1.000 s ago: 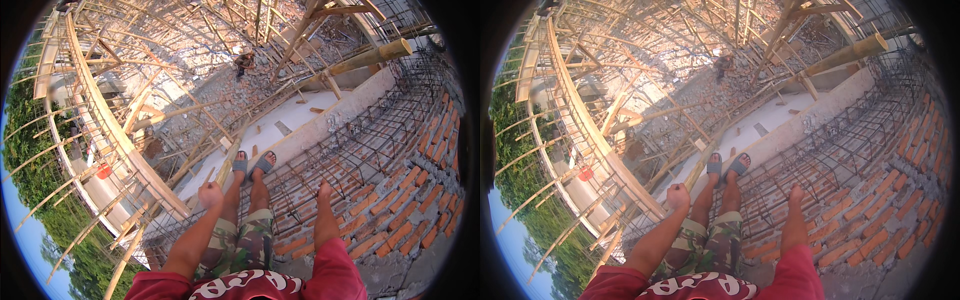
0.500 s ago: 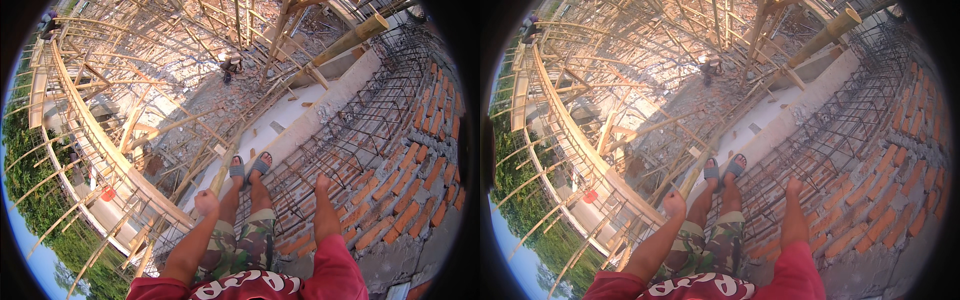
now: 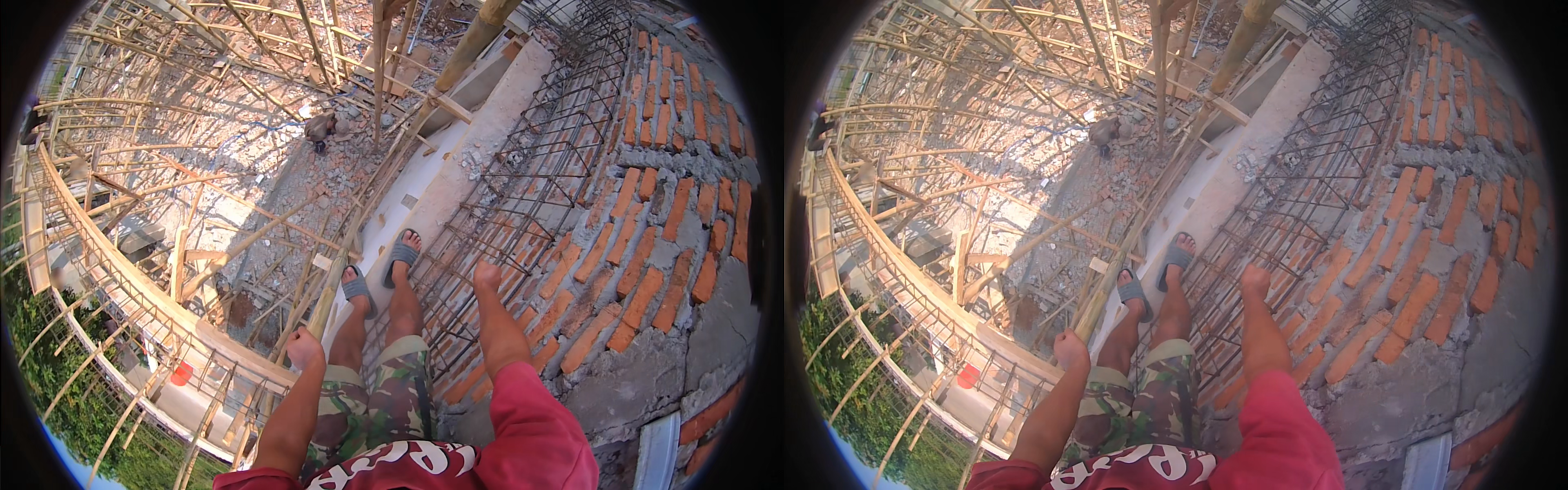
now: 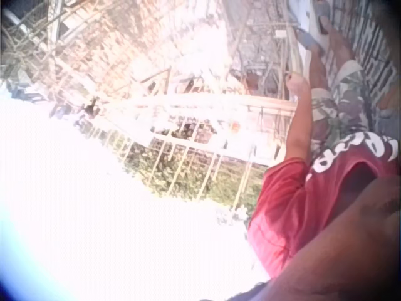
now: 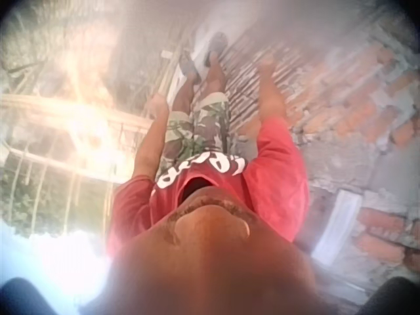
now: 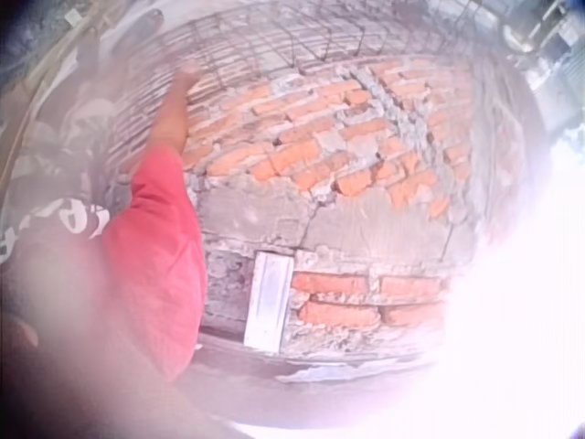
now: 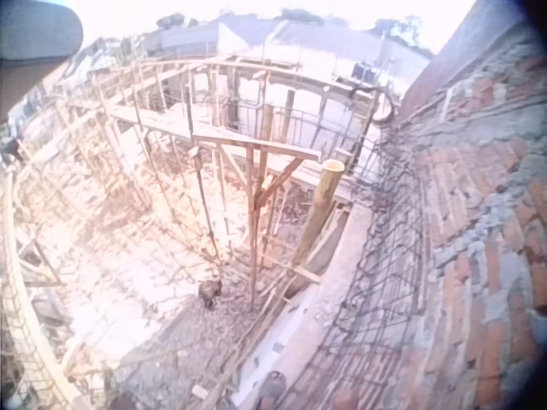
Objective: The person walks along a narrow bamboo scaffold and repeatedly lifts, positions, and secures bamboo poles to the structure. He uses a measuring tape to check dimensions and adjusts the placement of poles to align with the rebar framework.
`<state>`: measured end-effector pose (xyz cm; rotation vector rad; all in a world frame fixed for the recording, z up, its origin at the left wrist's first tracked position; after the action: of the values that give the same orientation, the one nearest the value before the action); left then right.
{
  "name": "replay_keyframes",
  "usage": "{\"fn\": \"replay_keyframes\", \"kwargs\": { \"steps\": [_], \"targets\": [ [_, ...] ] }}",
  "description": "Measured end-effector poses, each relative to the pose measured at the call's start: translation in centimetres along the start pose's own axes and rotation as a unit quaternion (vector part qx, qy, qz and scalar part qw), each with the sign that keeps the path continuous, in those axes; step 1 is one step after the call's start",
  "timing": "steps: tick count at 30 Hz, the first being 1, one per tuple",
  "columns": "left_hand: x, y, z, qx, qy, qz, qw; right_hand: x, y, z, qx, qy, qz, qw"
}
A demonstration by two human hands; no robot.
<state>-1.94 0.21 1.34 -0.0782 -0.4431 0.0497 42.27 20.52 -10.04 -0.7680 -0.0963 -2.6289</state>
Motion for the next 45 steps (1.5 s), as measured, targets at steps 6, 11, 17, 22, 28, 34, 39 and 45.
{"fn": "replay_keyframes", "kwargs": {
  "steps": [6, 11, 17, 22, 28, 34, 39, 45],
  "targets": [
    [-0.1, 0.5, 0.0, -0.022, -0.025, -0.017, 0.999, -2.3, 1.8, -1.3, -0.011, -0.021, -0.014, 1.0],
    [-0.5, -0.3, 0.2, -0.034, 0.008, -0.024, 0.999, 0.1, 0.4, -0.6, 0.014, -0.027, -0.029, 0.999],
    [-1.2, -0.9, -0.6, -0.037, 0.013, -0.025, 0.999, 0.1, 0.1, -0.1, 0.027, -0.037, -0.035, 0.998],
    [-0.4, 0.1, -0.1, -0.037, 0.005, -0.005, 0.999, -0.6, 0.5, -0.4, 0.02, -0.05, -0.059, 0.997],
    [-2.0, -2.1, -1.3, -0.018, 0.02, 0.0, 1.0, 0.7, -0.3, -0.4, 0.049, -0.044, -0.03, 0.997],
    [-1.5, -1.4, -1.5, 0.012, 0.044, -0.007, 0.999, -2.2, 1.5, -2.1, 0.121, -0.062, 0.037, 0.99],
    [0.3, -0.8, 0.1, 0.048, 0.044, 0.043, 0.997, -1.8, 1.3, -2.7, 0.153, -0.07, 0.092, 0.981],
    [1.0, 0.2, 0.5, 0.068, 0.006, 0.042, 0.997, -2.5, 1.5, -1.6, 0.075, -0.003, 0.051, 0.996]
  ]
}}
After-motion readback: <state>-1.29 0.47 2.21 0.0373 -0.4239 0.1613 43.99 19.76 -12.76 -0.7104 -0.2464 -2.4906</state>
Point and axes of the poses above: each hand's wrist, its own x-axis away from the middle knuckle, its own z-axis out of the back of the hand, y = z × x, the point moved 3 cm from there along -x, towards the middle knuckle, and after that the axes turned 4 degrees about -x, right-handed, at the moved point
